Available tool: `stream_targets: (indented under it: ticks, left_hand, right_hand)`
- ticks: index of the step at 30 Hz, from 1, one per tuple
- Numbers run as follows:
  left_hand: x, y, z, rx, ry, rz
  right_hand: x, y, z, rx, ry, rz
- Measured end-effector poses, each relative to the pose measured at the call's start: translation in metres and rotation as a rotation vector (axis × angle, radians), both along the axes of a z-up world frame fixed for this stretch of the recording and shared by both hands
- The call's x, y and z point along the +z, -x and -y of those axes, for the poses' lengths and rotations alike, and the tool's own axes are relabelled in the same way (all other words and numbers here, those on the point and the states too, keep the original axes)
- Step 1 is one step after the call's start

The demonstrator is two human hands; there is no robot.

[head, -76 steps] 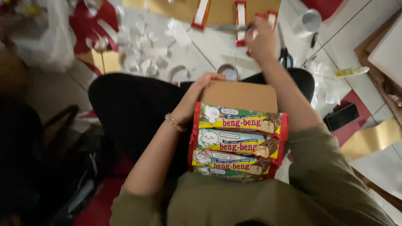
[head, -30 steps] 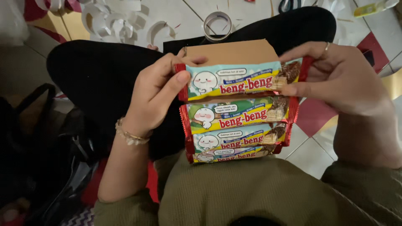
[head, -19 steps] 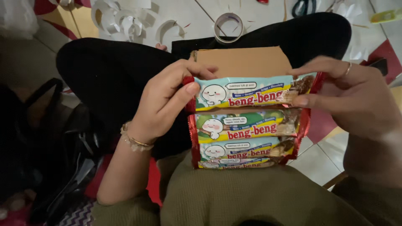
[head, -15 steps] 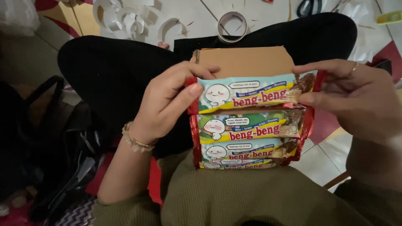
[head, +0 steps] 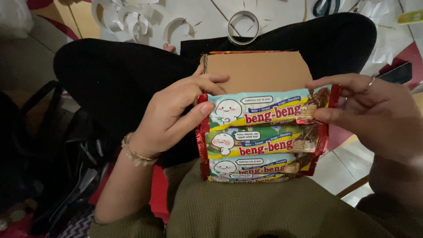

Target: The person constructs a snack arrangement by gluing chocolate bars onto a cardboard base and assembling them into a cylindrical gift.

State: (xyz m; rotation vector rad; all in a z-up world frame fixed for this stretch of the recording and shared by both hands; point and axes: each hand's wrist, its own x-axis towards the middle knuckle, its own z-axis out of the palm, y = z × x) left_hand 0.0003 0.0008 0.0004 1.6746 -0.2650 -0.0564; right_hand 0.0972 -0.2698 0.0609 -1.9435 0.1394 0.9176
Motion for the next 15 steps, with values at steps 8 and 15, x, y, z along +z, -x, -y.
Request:
stream_targets:
  ticks: [8,15]
  left_hand:
    - [-0.0044,0.0000,-0.0032,-0.053,0.043,0.005]
    - [-0.0089,0.0016,-0.0045,-0.051,0.041,0.047]
  right_hand:
    - [0.0058,0.0005,0.0003,0.105,0.121,-0.011]
    - [0.0021,0.0024,0.0010,0.086,0.046,-0.010]
